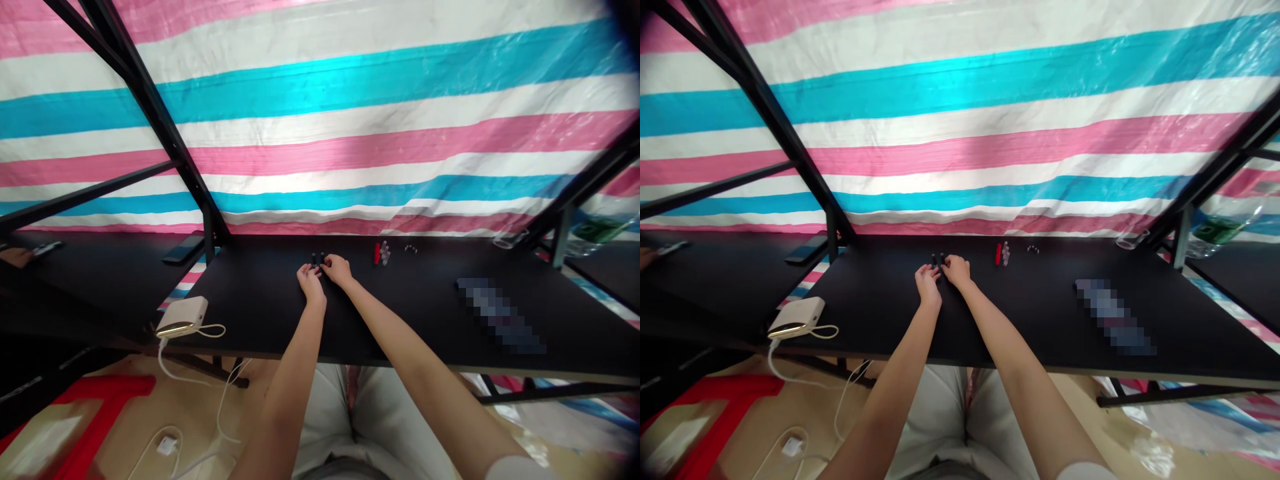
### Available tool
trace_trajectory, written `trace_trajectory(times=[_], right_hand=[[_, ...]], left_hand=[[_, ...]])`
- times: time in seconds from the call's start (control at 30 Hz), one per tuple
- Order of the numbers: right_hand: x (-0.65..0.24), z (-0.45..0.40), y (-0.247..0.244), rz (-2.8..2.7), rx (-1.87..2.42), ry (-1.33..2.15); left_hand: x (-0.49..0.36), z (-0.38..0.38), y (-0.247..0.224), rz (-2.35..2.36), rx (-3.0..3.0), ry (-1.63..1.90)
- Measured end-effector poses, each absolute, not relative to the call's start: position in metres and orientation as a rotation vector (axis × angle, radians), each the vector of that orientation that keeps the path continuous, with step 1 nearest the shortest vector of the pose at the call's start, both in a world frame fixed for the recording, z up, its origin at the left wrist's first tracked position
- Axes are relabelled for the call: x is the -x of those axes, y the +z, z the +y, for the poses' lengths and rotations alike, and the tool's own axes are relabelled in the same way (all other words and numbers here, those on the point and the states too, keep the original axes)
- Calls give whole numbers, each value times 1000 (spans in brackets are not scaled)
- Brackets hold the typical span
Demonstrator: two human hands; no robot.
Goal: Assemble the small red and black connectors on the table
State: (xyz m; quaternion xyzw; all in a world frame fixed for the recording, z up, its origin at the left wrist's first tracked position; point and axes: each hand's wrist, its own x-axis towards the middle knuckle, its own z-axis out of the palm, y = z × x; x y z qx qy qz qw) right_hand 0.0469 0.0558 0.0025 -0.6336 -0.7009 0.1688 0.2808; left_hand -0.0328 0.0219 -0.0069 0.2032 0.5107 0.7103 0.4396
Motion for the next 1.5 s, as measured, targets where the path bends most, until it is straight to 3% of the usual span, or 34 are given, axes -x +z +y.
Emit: trace_trajectory(times=[0.27,0.5,0.73,1.0,1.23,1.5], right_hand=[[-45,56,4,-1914,1733,425],[-62,37,9,-2043,1633,195],[-114,6,13,-1813,1384,29],[-161,-8,2,-1219,1494,54],[-183,-3,-5,-1150,1746,56],[-180,-6,-8,-1290,1950,132]], left_hand=[[34,16,1,1314,-531,1857],[33,13,5,1329,-595,1911],[18,-6,12,1343,-1220,1930],[-32,-3,10,1020,-2105,1192],[-67,22,13,1235,-2349,832],[-74,30,13,1470,-2379,840]])
